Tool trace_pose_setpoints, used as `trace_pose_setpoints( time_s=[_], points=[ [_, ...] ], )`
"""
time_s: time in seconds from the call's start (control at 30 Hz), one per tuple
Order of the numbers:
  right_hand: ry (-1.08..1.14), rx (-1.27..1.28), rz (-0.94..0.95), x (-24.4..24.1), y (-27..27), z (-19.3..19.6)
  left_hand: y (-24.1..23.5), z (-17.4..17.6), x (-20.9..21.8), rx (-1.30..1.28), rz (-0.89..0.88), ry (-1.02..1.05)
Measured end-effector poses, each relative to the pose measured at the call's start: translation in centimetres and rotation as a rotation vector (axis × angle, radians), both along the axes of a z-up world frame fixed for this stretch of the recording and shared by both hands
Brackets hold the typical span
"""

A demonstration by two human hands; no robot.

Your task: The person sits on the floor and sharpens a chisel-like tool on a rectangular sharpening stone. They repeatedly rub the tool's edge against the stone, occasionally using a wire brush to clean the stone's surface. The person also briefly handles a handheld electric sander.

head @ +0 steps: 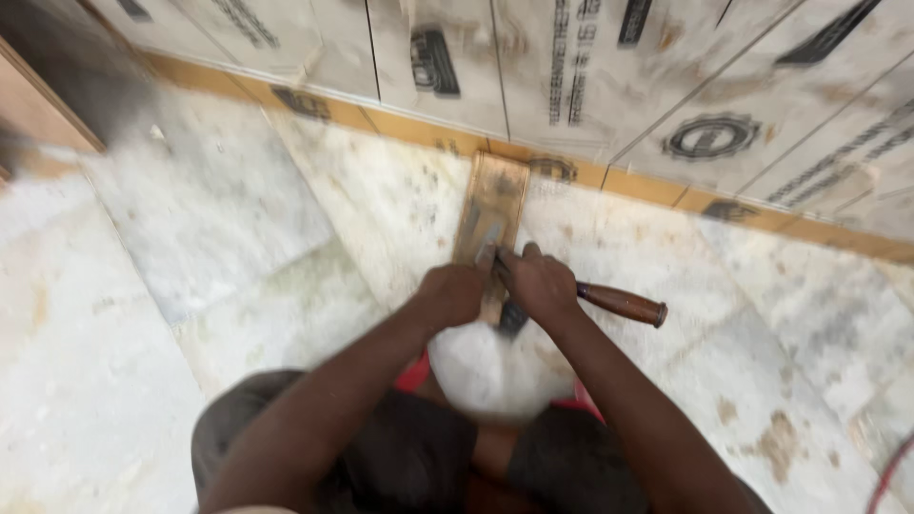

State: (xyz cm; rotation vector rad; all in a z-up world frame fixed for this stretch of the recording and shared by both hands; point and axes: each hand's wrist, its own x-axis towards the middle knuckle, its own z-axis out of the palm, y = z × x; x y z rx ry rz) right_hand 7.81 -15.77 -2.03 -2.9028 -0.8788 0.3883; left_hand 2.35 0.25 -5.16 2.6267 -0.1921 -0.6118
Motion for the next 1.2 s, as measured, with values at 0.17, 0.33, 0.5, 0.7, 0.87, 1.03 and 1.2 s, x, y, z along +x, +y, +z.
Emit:
trace_pose_setpoints(
  time_s=[0.17, 0.33, 0.5, 0.7, 0.87, 1.03, 1.2],
  points=[
    [0.004, -0.016, 0.027, -1.8, -0.2, 0.2, 0.0, 2.6, -2.3, 0.044, -0.058, 0.120],
    [0.030, 0.023, -0.025, -2.3, -0.5, -1.2, 0.3, 1.6, -3.1, -0.026, -0.003, 0.086],
    [-0.026, 0.039, -0.018, -0.1, 0.4, 0.4, -0.2, 1.4, 0.3, 0.008, 0.043, 0.069],
    [0.021, 0.032, 0.015, -2.6, -0.3, -0.5, 0.2, 0.7, -3.3, 0.015, -0.092, -0.044],
    [-0.035, 0.056, -0.020, 0.0, 0.5, 0.1, 0.3, 3.6, 0.0, 0.000, 0.050, 0.002],
    [0.013, 0.056, 0.041, -2.9, -0.3, 0.3, 0.1, 3.4, -3.3, -0.042, 0.003, 0.125],
    [0.005, 0.039, -0.011, -2.2, -0.5, -0.4, 0.3, -1.4, -1.4, -0.013, 0.028, 0.083]
  ],
)
